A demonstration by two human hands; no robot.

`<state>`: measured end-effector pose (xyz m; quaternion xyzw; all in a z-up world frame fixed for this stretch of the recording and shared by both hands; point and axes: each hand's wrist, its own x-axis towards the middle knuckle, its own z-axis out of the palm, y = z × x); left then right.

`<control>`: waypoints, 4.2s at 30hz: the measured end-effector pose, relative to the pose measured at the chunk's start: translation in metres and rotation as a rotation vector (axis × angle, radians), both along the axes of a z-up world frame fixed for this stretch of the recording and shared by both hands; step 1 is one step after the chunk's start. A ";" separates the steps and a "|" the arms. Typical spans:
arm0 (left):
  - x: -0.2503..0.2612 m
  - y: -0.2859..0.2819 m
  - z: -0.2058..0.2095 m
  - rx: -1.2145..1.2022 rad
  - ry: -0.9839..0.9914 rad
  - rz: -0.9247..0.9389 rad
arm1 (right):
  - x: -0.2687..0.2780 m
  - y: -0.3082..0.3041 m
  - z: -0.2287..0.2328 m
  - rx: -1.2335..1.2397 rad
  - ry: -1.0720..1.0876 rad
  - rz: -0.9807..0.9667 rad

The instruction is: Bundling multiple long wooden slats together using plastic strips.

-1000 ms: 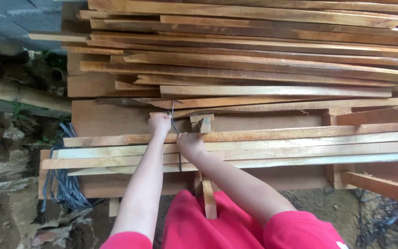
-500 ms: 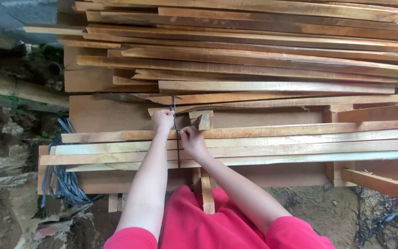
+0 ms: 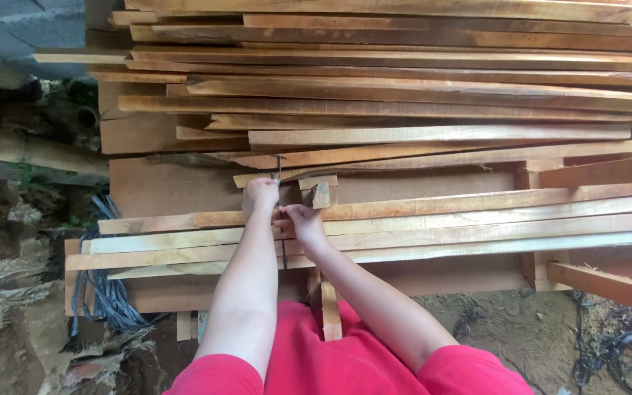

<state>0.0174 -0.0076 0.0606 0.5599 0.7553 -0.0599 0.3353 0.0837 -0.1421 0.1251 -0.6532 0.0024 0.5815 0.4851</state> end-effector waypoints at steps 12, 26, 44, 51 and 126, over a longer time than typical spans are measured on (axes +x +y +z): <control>0.001 0.000 0.013 -0.033 -0.019 0.050 | 0.000 -0.016 0.006 -0.030 -0.324 0.543; -0.050 -0.083 0.028 0.846 -0.205 -0.754 | 0.103 -0.105 0.046 0.225 -1.471 0.940; -0.059 -0.144 0.045 0.579 0.083 -0.913 | 0.117 -0.107 0.051 -0.103 -1.363 1.329; -0.049 -0.138 0.080 0.294 0.100 -0.906 | 0.122 -0.106 0.035 -0.064 -1.382 1.326; -0.487 -0.080 0.072 -0.117 -0.738 0.237 | -0.385 0.137 -0.050 0.122 -0.572 0.749</control>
